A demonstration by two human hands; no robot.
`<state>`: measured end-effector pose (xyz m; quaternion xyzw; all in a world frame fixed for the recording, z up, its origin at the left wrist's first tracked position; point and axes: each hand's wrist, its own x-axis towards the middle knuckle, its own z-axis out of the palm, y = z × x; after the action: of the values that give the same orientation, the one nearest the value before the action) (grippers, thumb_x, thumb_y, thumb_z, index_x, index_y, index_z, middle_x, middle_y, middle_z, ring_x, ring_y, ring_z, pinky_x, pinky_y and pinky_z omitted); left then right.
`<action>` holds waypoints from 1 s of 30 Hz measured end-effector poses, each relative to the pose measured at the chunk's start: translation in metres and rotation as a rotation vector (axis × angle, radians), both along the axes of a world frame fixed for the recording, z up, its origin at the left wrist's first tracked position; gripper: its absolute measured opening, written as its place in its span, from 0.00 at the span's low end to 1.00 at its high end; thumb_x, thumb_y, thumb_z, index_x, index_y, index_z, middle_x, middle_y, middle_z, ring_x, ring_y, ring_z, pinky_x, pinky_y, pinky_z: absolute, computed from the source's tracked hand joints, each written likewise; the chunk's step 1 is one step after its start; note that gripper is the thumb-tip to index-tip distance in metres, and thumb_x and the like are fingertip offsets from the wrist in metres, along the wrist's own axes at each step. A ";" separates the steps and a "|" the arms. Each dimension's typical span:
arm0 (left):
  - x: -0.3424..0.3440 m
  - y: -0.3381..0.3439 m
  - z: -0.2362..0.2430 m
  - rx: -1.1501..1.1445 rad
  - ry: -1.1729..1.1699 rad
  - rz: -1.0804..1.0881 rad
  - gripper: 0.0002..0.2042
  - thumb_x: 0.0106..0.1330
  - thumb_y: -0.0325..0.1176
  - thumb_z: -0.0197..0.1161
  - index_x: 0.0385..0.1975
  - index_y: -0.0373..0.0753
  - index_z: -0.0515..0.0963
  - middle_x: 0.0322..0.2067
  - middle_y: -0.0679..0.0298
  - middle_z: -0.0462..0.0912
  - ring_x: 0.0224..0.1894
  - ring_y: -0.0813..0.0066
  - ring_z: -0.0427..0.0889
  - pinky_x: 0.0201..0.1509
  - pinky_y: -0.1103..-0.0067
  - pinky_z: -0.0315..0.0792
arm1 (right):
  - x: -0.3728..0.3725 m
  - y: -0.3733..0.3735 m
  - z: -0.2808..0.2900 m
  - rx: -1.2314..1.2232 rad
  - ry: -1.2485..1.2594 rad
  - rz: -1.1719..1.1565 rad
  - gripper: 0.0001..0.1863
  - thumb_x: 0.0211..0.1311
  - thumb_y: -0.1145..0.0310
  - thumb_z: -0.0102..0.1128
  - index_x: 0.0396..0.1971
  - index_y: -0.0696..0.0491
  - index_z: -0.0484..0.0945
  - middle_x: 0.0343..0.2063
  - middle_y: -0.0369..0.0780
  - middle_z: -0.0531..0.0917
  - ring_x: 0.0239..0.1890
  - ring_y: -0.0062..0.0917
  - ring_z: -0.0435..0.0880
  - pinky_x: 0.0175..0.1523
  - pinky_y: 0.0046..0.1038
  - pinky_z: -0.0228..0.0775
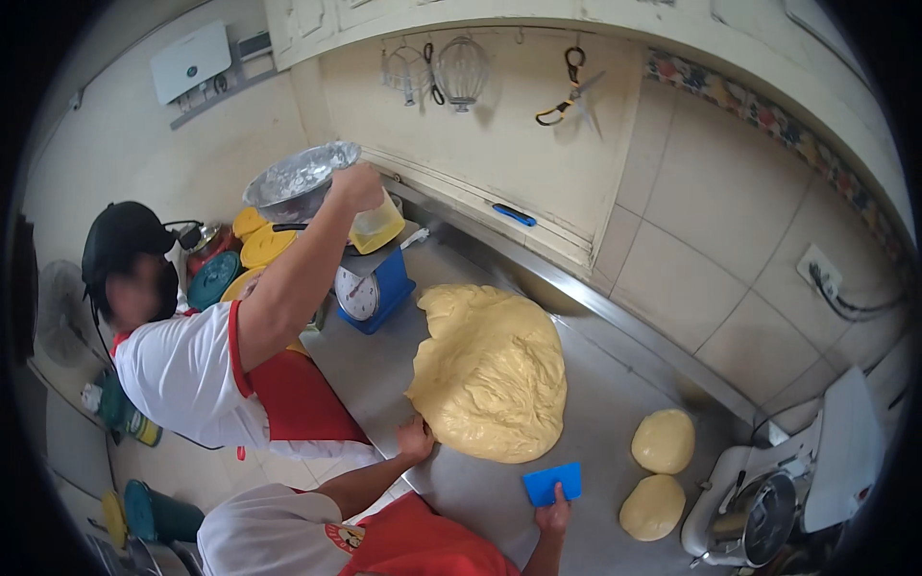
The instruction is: The person portions a large mass of dough into smaller pieces using a blue plastic scraper, weighs the pieces on a scale, kneads them into round loaves by hand, and flattens one loaf onto a red tray.
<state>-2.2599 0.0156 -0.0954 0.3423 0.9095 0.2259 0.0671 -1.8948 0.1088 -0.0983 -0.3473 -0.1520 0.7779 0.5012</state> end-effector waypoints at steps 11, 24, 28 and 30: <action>0.008 0.010 0.014 -0.012 0.015 -0.064 0.13 0.66 0.39 0.51 0.44 0.40 0.74 0.42 0.53 0.81 0.47 0.55 0.80 0.56 0.56 0.66 | 0.000 0.009 0.004 -0.007 -0.022 -0.004 0.17 0.65 0.70 0.62 0.53 0.51 0.74 0.48 0.37 0.80 0.50 0.31 0.80 0.56 0.39 0.73; 0.007 0.007 0.013 0.027 0.065 -0.078 0.12 0.63 0.37 0.54 0.42 0.39 0.74 0.40 0.55 0.80 0.47 0.57 0.79 0.53 0.58 0.66 | -0.003 0.004 -0.002 -0.008 -0.092 -0.018 0.17 0.66 0.69 0.62 0.53 0.51 0.74 0.48 0.37 0.80 0.51 0.31 0.79 0.58 0.39 0.72; 0.006 0.013 0.016 -0.017 -0.009 -0.068 0.12 0.63 0.37 0.54 0.41 0.39 0.74 0.42 0.56 0.80 0.48 0.58 0.78 0.54 0.59 0.65 | -0.002 0.002 -0.004 -0.033 -0.096 -0.039 0.17 0.66 0.69 0.61 0.54 0.52 0.73 0.49 0.37 0.80 0.51 0.31 0.79 0.58 0.39 0.72; 0.007 0.012 0.013 0.022 0.003 -0.070 0.11 0.64 0.37 0.53 0.41 0.39 0.73 0.42 0.56 0.80 0.49 0.58 0.78 0.54 0.59 0.64 | -0.004 0.006 -0.004 -0.026 -0.103 -0.036 0.18 0.66 0.69 0.61 0.54 0.52 0.73 0.49 0.37 0.80 0.51 0.31 0.79 0.58 0.39 0.72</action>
<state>-2.2533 0.0279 -0.0823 0.3752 0.8946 0.2326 0.0698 -1.8984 0.1146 -0.1027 -0.3960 -0.1614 0.7518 0.5019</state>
